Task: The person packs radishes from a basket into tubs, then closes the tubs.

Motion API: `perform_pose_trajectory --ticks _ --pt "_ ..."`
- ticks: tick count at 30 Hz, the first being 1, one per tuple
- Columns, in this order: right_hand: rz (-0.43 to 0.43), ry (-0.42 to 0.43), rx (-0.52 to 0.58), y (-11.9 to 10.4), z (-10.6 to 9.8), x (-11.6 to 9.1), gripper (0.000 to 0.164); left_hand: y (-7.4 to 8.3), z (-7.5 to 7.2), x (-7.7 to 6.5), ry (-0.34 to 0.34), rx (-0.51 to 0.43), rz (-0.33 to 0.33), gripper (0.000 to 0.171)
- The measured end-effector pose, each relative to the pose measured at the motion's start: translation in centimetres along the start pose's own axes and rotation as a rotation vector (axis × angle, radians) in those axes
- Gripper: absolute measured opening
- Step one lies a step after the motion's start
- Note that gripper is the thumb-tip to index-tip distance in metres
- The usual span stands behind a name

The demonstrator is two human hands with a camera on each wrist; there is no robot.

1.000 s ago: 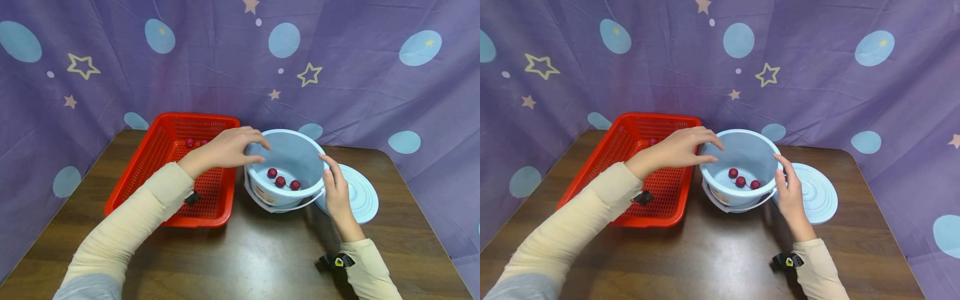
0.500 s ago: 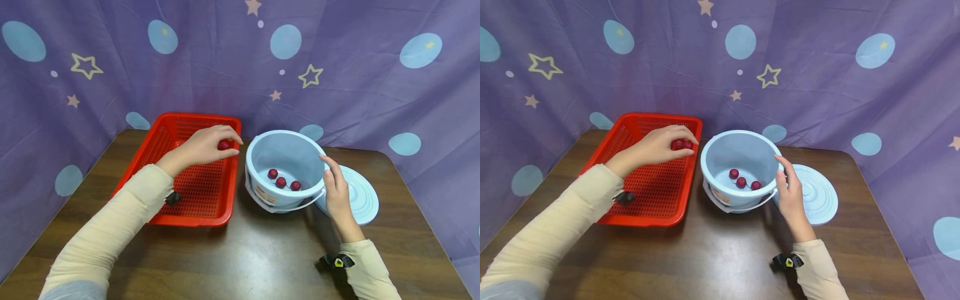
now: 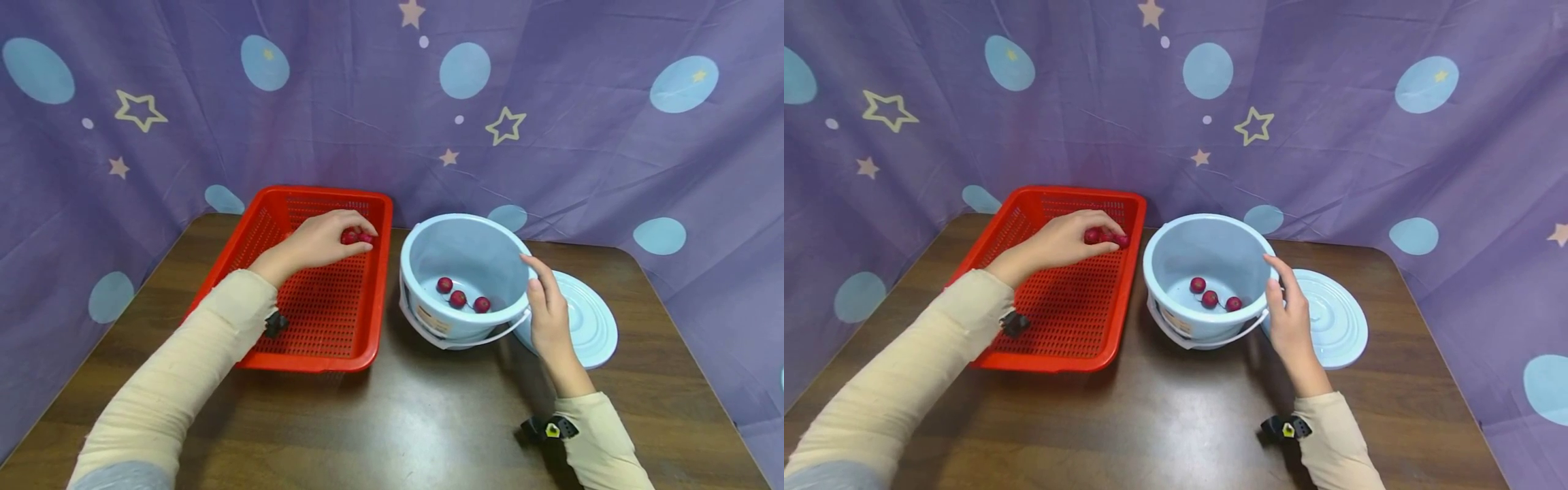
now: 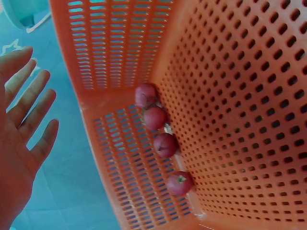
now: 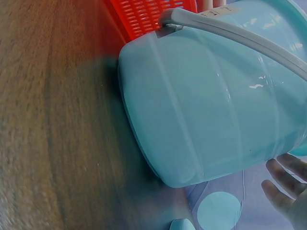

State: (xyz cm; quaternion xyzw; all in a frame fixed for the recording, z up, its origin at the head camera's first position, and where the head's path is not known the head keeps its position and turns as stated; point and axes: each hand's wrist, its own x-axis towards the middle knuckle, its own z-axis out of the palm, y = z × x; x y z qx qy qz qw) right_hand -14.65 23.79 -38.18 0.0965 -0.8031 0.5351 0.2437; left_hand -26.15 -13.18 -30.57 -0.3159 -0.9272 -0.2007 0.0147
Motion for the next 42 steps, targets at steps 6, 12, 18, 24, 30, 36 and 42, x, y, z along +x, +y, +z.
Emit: perform_pose_trajectory --ticks 6,12,18,24,30,36,42 --pt "0.008 -0.004 -0.002 -0.1 0.0 0.0 0.041 -1.0 0.6 0.4 -0.011 -0.006 -0.030 0.026" --pt "-0.006 -0.003 -0.006 -0.1 -0.1 0.0 0.040 -2.2 1.4 0.9 -0.028 -0.015 -0.050 0.027" --pt "-0.006 0.002 -0.008 0.2 0.0 0.0 0.040 -3.1 2.2 1.4 -0.034 -0.033 -0.065 0.027" --pt "-0.013 0.004 -0.013 0.2 -0.1 0.1 0.040 -3.7 2.9 1.9 -0.070 -0.057 -0.101 0.028" --pt "-0.020 0.002 -0.007 0.1 0.0 0.1 0.040 -4.6 3.5 2.5 -0.071 -0.086 -0.140 0.027" --pt "-0.024 0.000 -0.009 0.1 -0.1 0.1 0.040 -5.0 3.9 3.2 -0.053 -0.128 -0.200 0.027" --pt "-0.019 0.001 0.002 0.2 0.0 0.1 0.040 -5.5 4.5 3.7 -0.061 -0.129 -0.249 0.028"
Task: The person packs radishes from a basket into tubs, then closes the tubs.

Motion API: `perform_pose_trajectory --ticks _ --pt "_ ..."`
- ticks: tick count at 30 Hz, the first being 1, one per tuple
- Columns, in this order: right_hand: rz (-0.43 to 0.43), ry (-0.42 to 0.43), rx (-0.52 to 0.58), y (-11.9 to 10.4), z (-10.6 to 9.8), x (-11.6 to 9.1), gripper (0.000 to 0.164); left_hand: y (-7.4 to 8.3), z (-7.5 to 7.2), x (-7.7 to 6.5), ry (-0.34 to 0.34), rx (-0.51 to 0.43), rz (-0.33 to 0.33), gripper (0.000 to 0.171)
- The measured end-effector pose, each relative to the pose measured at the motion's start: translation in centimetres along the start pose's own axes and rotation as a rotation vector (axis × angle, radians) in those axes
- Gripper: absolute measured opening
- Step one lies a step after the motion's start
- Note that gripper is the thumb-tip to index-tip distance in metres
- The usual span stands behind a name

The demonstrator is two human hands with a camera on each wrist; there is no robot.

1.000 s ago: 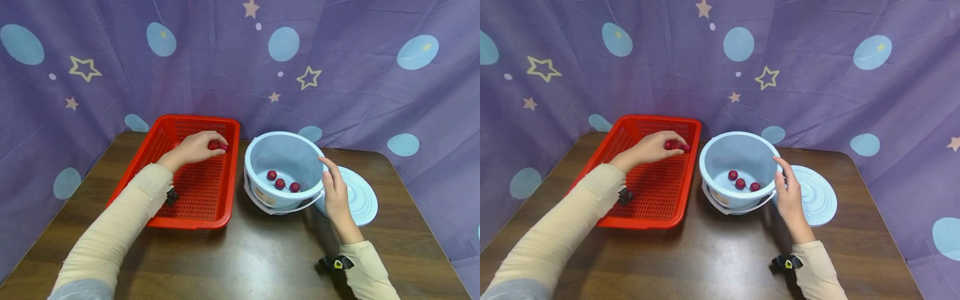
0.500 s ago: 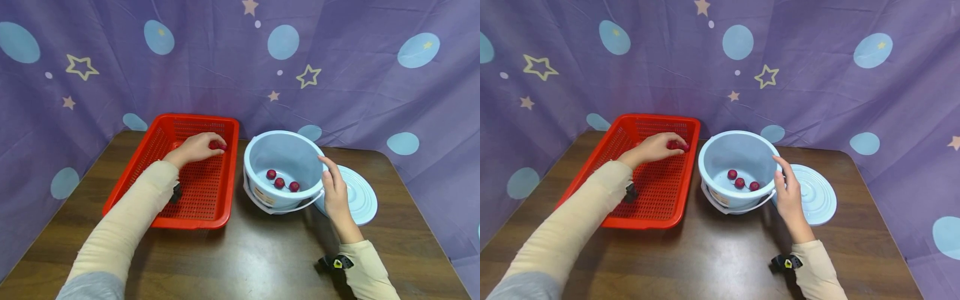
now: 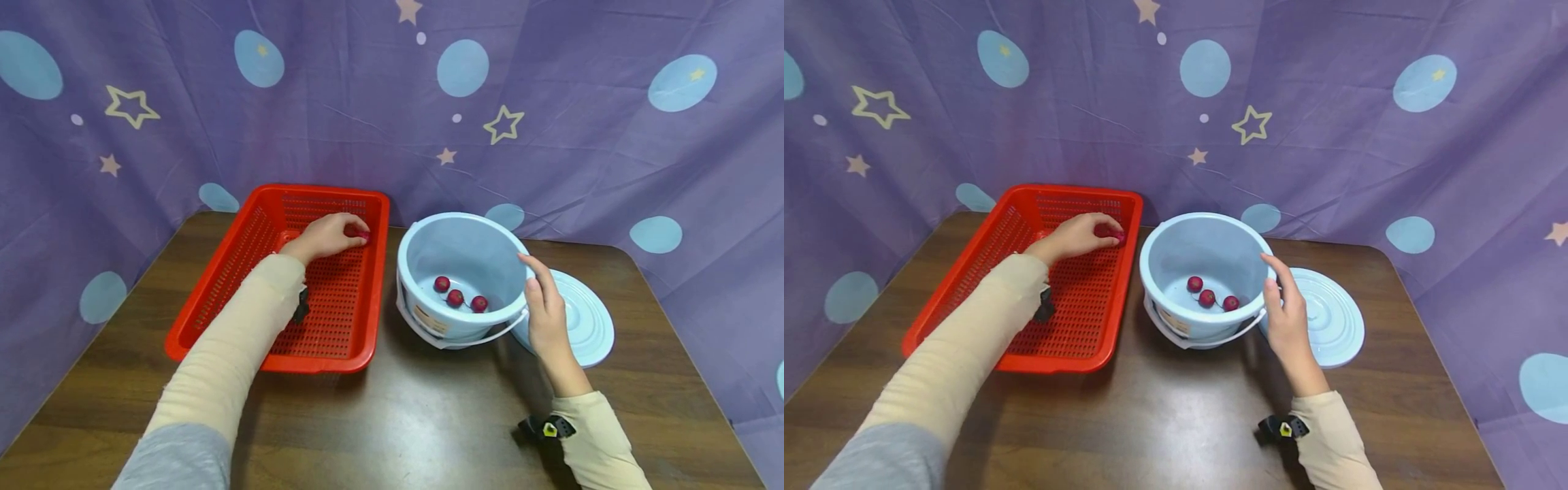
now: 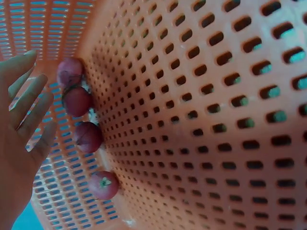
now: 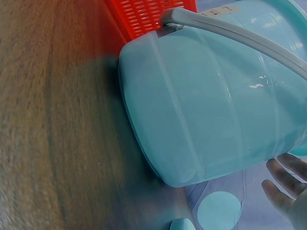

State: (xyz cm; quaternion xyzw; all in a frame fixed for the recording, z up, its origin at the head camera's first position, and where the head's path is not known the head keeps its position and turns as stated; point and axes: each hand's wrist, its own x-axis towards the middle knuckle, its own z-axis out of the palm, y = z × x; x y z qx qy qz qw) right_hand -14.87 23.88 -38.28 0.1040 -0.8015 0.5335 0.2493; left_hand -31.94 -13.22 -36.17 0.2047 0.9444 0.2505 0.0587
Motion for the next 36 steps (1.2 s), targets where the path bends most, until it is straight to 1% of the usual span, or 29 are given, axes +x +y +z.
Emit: perform_pose_trajectory --ticks 5,10,13,17,26,32,36 --pt "0.012 -0.002 -0.001 0.0 0.0 0.0 0.040 -0.3 0.4 0.5 0.017 0.005 -0.068 0.028" --pt "0.005 0.000 -0.004 -0.1 0.0 -0.1 0.040 -0.3 0.6 0.9 0.020 0.025 -0.098 0.028" --pt "0.001 0.001 -0.006 -0.2 -0.1 -0.1 0.040 -0.3 0.7 1.0 0.017 0.040 -0.103 0.029" --pt "0.002 0.003 -0.003 -0.2 0.0 -0.2 0.040 -0.2 0.9 1.4 0.005 0.060 -0.086 0.031" --pt "0.011 0.006 -0.007 -0.2 0.0 -0.4 0.040 -0.1 1.6 1.9 -0.049 0.091 -0.098 0.042" --pt "-0.001 0.013 -0.003 -0.1 0.1 -0.5 0.040 -0.4 2.0 1.9 -0.052 0.170 -0.113 0.042" --pt "-0.008 0.015 -0.003 -0.1 0.2 -0.5 0.040 -0.6 2.1 1.8 -0.035 0.198 -0.112 0.039"
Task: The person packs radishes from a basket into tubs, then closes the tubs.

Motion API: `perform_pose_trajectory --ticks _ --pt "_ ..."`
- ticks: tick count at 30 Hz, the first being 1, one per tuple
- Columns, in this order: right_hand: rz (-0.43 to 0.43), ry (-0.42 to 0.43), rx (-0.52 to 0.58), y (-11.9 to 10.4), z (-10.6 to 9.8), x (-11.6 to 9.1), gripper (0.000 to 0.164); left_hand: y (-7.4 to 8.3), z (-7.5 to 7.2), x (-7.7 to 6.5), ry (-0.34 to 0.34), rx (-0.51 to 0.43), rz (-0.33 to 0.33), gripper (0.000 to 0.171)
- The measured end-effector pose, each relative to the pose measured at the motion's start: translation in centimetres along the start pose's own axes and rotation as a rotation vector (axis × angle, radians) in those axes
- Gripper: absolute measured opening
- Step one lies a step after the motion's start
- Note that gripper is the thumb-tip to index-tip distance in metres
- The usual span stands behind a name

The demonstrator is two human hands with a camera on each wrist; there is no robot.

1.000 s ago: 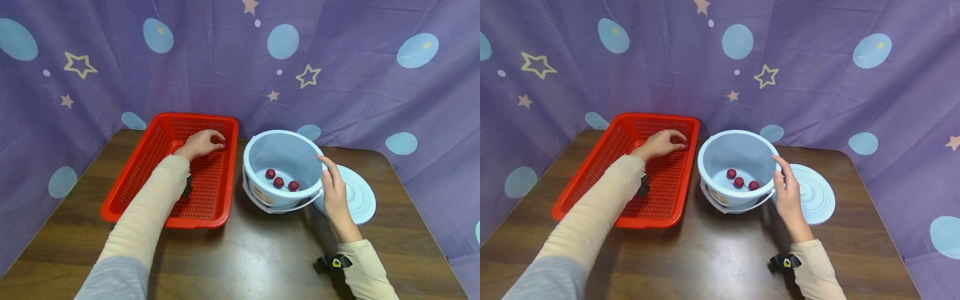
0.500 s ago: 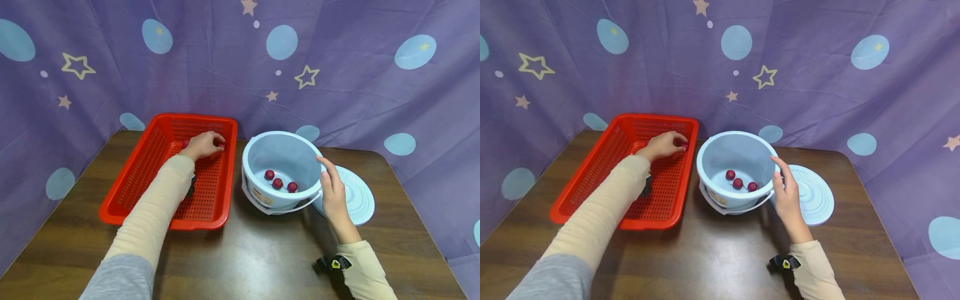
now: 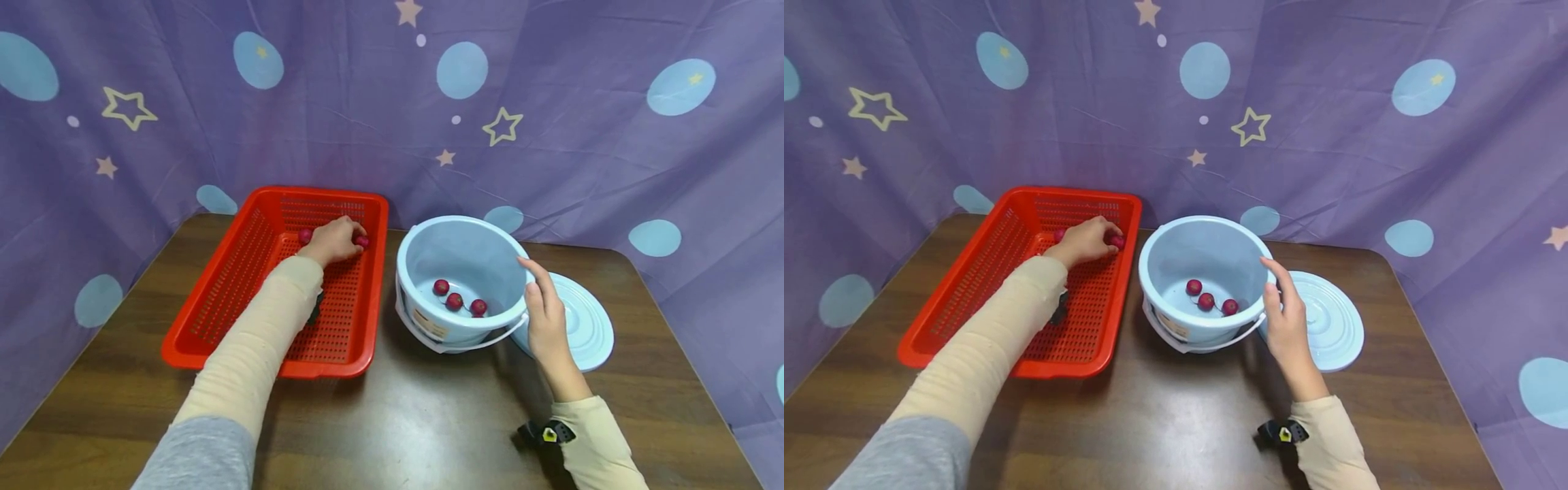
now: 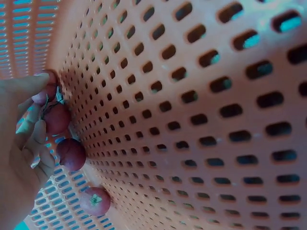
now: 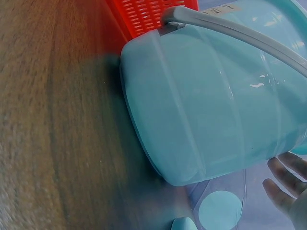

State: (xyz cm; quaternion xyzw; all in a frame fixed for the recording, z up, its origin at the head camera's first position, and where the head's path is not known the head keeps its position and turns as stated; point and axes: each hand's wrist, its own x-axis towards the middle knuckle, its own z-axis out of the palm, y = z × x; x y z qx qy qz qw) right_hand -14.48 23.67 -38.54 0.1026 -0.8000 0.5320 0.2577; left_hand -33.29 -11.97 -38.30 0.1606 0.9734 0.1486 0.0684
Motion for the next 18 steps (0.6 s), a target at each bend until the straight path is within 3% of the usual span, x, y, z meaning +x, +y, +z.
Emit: perform_pose_trajectory --ticks 9,18 --pt "-0.024 0.003 0.005 0.16 0.03 0.12 0.040 0.15 0.06 -0.08 0.039 -0.018 -0.039 0.030" --pt "-0.010 -0.003 0.002 0.07 -0.04 0.23 0.040 0.19 0.06 0.03 0.058 -0.009 -0.038 0.034"
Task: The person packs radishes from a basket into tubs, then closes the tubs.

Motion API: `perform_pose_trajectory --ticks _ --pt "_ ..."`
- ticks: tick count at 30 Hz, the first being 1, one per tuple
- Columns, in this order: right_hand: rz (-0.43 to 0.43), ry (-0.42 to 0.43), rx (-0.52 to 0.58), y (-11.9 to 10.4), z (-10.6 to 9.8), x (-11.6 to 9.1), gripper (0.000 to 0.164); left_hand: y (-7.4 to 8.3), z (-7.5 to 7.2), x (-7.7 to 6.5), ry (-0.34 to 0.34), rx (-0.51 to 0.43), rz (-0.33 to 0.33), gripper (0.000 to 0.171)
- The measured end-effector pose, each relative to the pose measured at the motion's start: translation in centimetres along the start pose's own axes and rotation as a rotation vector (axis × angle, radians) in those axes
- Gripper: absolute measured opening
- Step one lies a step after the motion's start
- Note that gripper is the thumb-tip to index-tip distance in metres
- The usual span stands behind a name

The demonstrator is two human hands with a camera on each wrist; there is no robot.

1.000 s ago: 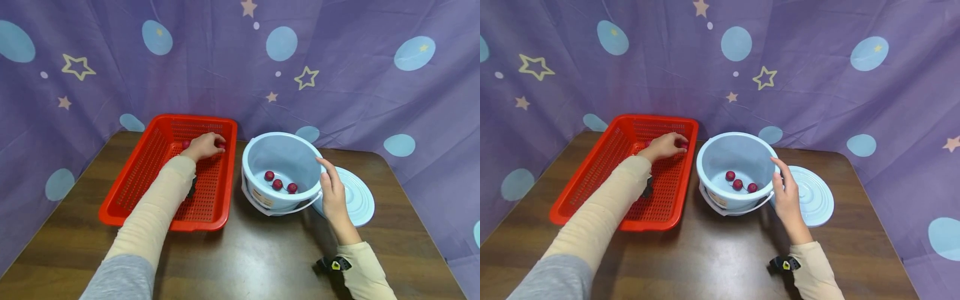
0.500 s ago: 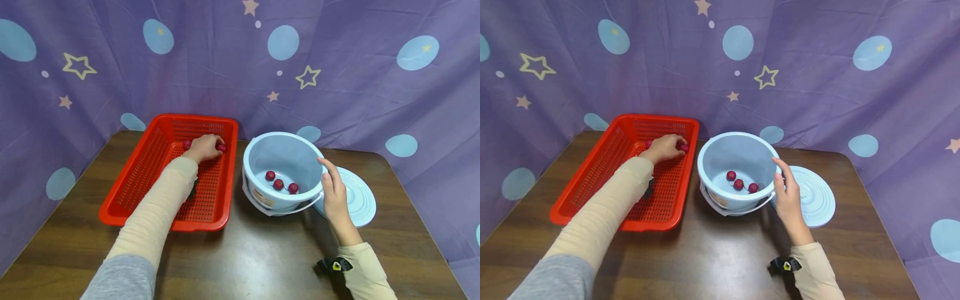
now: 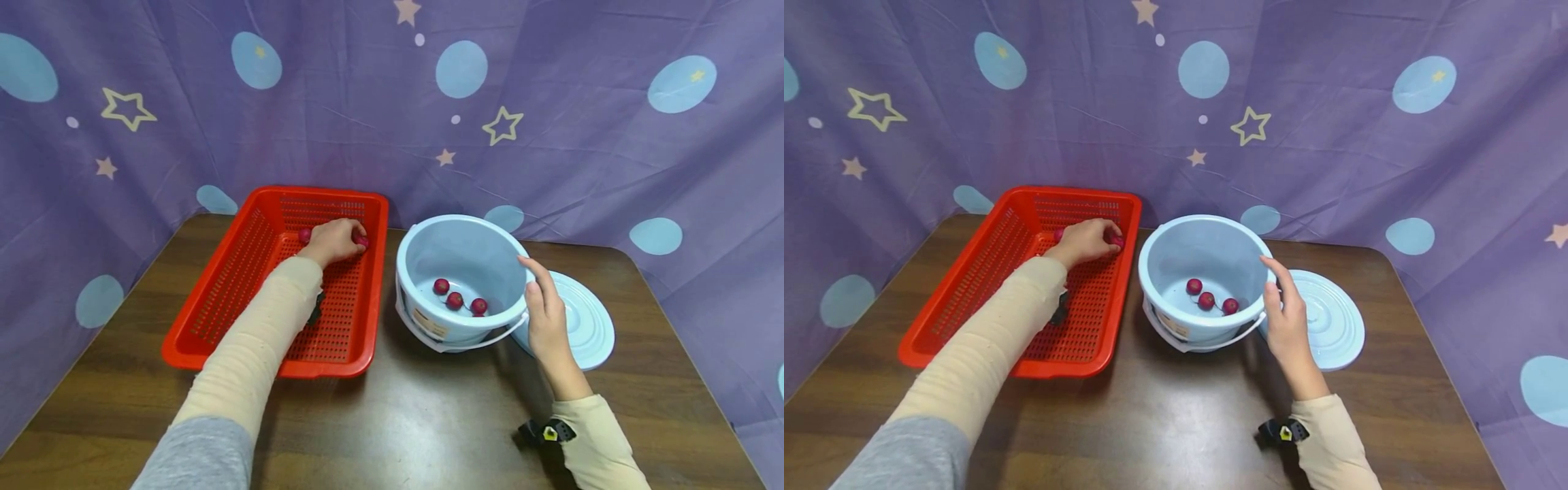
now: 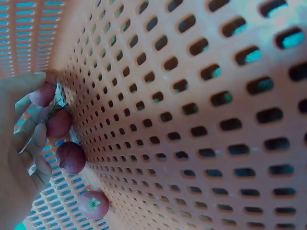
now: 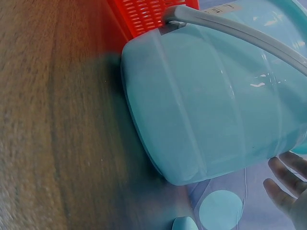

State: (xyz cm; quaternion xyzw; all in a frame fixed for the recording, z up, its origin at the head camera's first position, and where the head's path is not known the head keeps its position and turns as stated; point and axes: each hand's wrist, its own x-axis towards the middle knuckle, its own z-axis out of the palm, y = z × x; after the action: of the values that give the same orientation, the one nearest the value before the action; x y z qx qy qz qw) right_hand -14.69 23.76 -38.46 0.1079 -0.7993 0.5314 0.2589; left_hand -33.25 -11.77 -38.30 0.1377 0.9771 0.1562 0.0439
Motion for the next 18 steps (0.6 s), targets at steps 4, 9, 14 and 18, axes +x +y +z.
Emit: perform_pose_trajectory --ticks 4,9,14,18 --pt "0.003 0.000 -0.003 0.0 0.0 0.0 0.040 0.1 -0.1 0.0 0.011 -0.006 0.007 0.033" --pt "0.005 -0.002 -0.008 0.0 -0.1 -0.1 0.040 0.4 -0.6 -0.2 0.009 -0.006 0.021 0.033" --pt "0.008 -0.005 -0.006 0.0 -0.1 0.0 0.040 0.9 -1.4 -0.4 0.015 -0.006 0.023 0.034" --pt "0.015 -0.005 -0.010 0.0 -0.1 0.1 0.040 1.3 -2.2 -0.6 0.048 -0.018 0.008 0.034"
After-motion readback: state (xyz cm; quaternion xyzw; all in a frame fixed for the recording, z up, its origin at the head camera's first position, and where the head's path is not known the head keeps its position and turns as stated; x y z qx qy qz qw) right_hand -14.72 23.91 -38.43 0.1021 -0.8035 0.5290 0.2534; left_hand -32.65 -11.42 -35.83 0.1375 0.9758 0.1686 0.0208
